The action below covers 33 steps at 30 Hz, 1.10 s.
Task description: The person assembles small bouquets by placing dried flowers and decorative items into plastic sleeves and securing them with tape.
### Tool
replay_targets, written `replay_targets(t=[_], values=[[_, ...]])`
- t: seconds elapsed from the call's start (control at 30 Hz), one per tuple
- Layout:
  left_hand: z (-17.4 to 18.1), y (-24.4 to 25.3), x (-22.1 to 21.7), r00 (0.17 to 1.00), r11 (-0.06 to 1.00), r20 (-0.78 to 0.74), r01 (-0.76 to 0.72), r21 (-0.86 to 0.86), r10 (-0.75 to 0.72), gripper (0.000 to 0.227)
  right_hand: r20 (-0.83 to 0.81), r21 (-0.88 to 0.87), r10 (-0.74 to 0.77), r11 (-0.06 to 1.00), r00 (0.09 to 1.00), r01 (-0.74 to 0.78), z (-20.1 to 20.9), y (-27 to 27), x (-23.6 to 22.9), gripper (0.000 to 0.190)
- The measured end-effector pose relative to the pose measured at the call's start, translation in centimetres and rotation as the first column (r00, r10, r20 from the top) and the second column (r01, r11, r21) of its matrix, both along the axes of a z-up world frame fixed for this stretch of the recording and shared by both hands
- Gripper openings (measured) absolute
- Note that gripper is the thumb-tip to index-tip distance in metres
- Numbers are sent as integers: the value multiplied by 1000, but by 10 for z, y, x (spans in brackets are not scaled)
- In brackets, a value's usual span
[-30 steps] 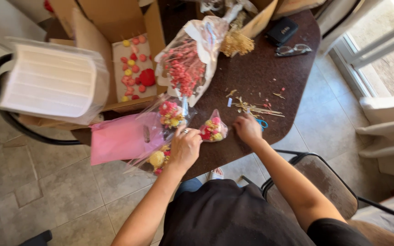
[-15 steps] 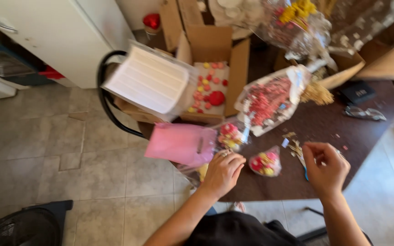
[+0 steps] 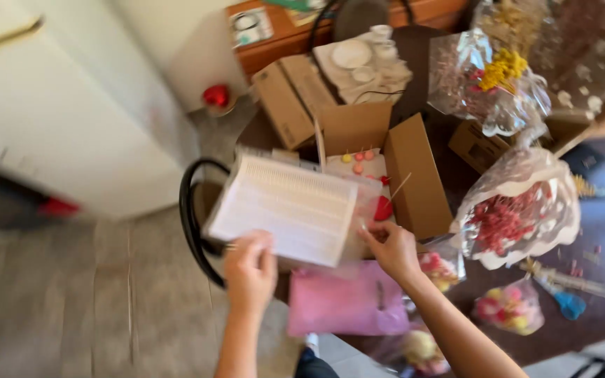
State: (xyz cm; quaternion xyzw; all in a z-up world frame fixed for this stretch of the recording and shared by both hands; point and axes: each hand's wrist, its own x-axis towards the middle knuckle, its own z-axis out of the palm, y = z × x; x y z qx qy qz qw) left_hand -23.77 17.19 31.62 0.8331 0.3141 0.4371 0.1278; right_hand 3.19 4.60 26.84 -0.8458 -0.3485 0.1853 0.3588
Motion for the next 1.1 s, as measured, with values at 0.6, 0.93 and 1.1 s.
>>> replay_targets(t=[0.6, 0.93, 1.1], values=[[-141, 234, -39, 948, 266, 260, 207, -942, 184, 25, -802, 413, 556, 781, -220, 469, 40, 55, -45, 25], [-133, 215, -19, 850, 104, 460, 449, -887, 256, 19, -10, 372, 716, 650, 698, -662, -14, 232, -101, 28], [-134, 221, -18, 843, 121, 477, 461, -879, 249, 22, 336, 194, 575, 733, 746, -652, -19, 271, -123, 37]])
